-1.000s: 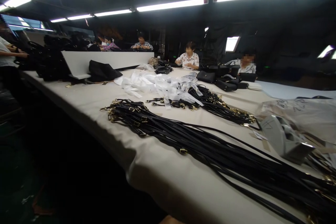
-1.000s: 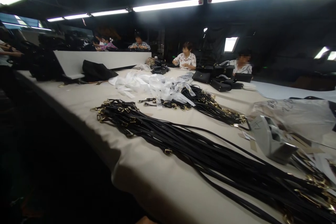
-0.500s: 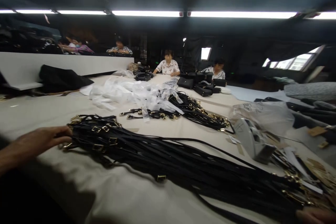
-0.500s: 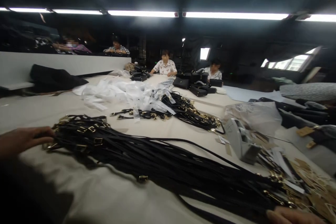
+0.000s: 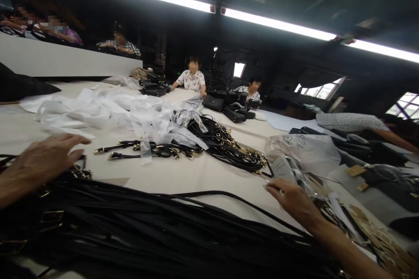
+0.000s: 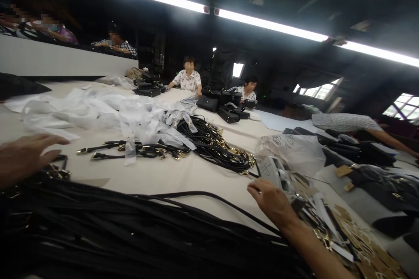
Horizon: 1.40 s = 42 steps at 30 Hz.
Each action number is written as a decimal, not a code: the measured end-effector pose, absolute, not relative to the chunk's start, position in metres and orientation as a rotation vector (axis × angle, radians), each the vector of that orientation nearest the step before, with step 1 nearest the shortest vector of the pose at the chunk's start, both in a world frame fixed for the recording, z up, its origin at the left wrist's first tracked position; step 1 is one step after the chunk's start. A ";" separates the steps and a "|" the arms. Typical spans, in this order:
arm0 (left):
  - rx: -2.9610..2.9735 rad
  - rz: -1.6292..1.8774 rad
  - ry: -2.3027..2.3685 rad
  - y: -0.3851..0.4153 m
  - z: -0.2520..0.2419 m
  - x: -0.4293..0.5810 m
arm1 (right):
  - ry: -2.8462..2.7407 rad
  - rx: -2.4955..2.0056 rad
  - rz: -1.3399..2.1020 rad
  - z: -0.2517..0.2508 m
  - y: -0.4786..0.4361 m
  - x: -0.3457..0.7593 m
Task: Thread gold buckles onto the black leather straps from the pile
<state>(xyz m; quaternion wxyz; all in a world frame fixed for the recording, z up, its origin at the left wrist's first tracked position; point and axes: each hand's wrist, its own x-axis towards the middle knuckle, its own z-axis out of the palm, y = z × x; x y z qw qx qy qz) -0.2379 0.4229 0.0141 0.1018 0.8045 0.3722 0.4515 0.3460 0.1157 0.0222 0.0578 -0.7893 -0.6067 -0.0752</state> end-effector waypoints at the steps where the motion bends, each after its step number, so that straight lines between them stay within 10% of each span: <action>1: 2.498 1.228 1.225 0.415 0.011 -0.217 | -1.841 -2.423 -0.240 0.017 0.136 0.348; 28: 2.626 0.586 0.629 0.230 0.036 -0.041 | -1.719 -2.677 -0.038 -0.006 0.196 0.352; 42: 1.149 0.442 0.580 0.152 0.015 0.047 | -1.739 -2.128 0.528 0.042 0.066 0.241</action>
